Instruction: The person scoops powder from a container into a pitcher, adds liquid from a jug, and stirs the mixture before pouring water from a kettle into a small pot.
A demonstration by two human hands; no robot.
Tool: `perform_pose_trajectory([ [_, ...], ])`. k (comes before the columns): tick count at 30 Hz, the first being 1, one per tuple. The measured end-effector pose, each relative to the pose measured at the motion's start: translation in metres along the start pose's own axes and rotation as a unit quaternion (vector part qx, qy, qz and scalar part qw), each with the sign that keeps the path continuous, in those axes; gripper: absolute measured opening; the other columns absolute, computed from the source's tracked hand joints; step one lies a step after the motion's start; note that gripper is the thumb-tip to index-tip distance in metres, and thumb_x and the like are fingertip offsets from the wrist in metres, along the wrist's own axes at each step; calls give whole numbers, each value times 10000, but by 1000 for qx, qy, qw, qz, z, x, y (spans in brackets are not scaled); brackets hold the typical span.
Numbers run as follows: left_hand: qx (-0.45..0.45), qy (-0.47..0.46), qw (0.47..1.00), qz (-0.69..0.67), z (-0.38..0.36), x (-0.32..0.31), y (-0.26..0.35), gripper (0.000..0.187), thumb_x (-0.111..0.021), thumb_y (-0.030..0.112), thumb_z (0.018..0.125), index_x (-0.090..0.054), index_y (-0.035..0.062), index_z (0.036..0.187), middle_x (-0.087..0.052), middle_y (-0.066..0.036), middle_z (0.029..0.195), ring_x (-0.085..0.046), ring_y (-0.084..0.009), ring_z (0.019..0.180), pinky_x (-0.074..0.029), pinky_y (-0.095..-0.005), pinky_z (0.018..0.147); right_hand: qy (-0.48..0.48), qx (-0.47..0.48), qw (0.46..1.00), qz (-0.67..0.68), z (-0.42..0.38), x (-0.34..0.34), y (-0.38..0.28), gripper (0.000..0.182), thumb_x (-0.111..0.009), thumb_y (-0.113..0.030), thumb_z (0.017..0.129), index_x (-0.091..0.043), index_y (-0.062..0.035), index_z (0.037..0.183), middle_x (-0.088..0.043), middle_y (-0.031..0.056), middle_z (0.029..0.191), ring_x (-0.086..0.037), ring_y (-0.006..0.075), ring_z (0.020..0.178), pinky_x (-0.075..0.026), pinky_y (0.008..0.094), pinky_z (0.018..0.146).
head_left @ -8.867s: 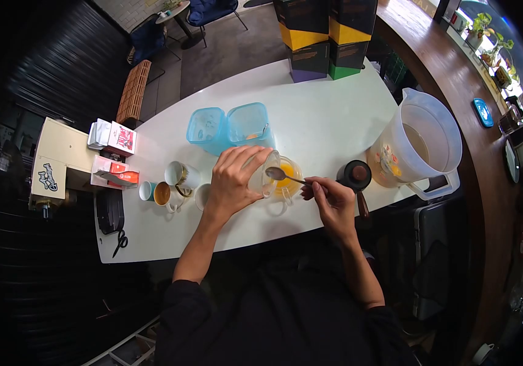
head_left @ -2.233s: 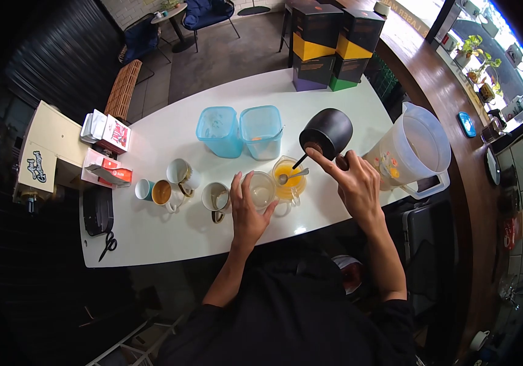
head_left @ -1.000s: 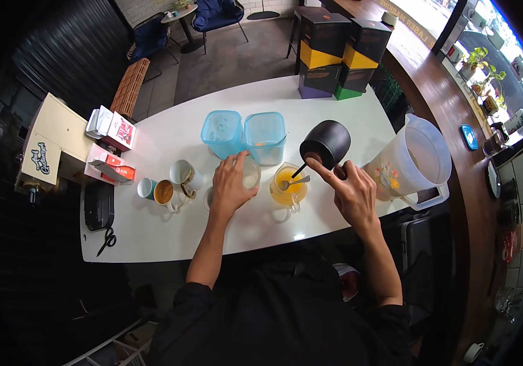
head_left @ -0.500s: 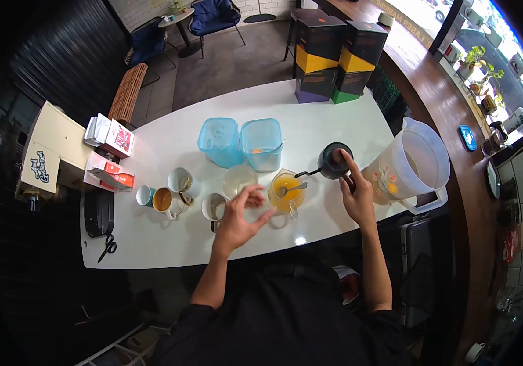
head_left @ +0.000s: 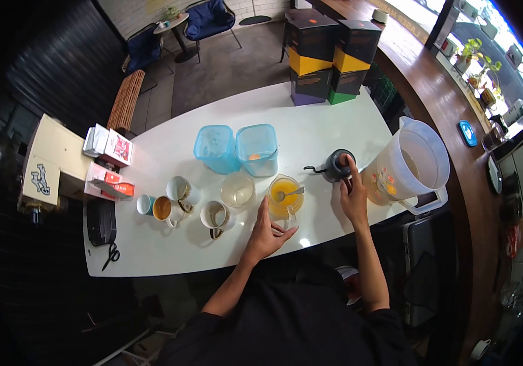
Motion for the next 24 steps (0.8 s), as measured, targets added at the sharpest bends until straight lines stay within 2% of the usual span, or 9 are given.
perform_pose_trajectory([
  [4, -4, 11, 999, 48, 14, -4, -6, 1171, -858, 319, 798, -51, -46, 1565, -297, -298, 1519, -717, -282, 848, -617, -315, 722, 2, -42, 999, 5, -2, -9, 1, 726, -558, 41, 896, -345, -188, 1551, -677, 269, 1171, -713, 398, 958, -560, 445, 855],
  [7, -12, 23, 998, 57, 23, -5, -4, 1201, -881, 358, 756, -89, -48, 1562, -345, -287, 1496, -691, -305, 964, -598, -321, 709, 12, -71, 997, -6, -2, -18, 2, 723, -557, 27, 892, -354, -196, 1549, -693, 269, 1104, -714, 404, 925, -548, 458, 794],
  [10, -131, 78, 982, 115, 29, -8, -1, 1133, -892, 350, 738, -190, -35, 1540, -408, -260, 1447, -561, -313, 1201, -567, -359, 768, 0, -84, 996, -41, 2, -23, 0, 736, -574, -2, 898, -328, -200, 1562, -697, 246, 973, -699, 395, 814, -526, 475, 722],
  [13, -60, 80, 988, 118, 33, -8, -2, 1095, -895, 339, 733, -235, -33, 1523, -452, -240, 1404, -584, -318, 1159, -563, -355, 777, -7, -85, 992, -93, 2, -23, -4, 753, -610, -60, 911, -292, -209, 1577, -681, 221, 885, -668, 393, 741, -505, 489, 682],
  [14, -87, 104, 981, 139, 33, -8, -2, 1090, -894, 312, 728, -233, -49, 1516, -554, -230, 1304, -649, -304, 1037, -578, -354, 747, -22, -102, 984, -145, 1, -19, -11, 755, -619, -78, 915, -281, -196, 1580, -676, 218, 898, -661, 394, 756, -506, 486, 697],
  [17, -28, 64, 996, 59, 35, -8, -5, 1047, -886, 260, 731, -256, -11, 1523, -488, -221, 1366, -621, -303, 1081, -588, -350, 767, -12, -83, 977, -194, -9, 7, -43, 685, -649, -122, 922, -355, -114, 1540, -652, 209, 938, -635, 388, 799, -509, 473, 747],
  [20, 20, 19, 999, 37, 35, -4, 12, 1025, -862, 205, 733, -251, 12, 1533, -491, -214, 1377, -645, -281, 1027, -606, -353, 745, 95, -32, 986, -132, -32, 44, -52, 408, -666, -40, 894, -616, -37, 1299, -668, 210, 1043, -680, 371, 964, -536, 427, 855],
  [22, 12, 5, 998, 56, 39, -4, 4, 1025, -852, 185, 729, -246, 24, 1540, -496, -211, 1380, -651, -273, 1009, -608, -348, 737, 210, 56, 963, -160, -44, 82, -72, 336, -674, -23, 863, -641, 10, 1195, -638, 227, 1016, -644, 390, 902, -514, 446, 789],
  [24, 6, -10, 997, 75, 38, -3, -1, 1027, -841, 166, 724, -240, 36, 1547, -501, -208, 1382, -658, -265, 990, -611, -342, 728, 318, 34, 917, -238, -54, 120, -88, 331, -689, -20, 840, -645, 17, 1166, -631, 185, 1001, -625, 347, 983, -496, 416, 883],
])
Point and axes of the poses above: each hand's wrist, its own z-axis towards the middle knuckle, its own x-axis out of the back of the hand, y = z × x, the point moved 3 cm from there along z, towards the middle knuckle
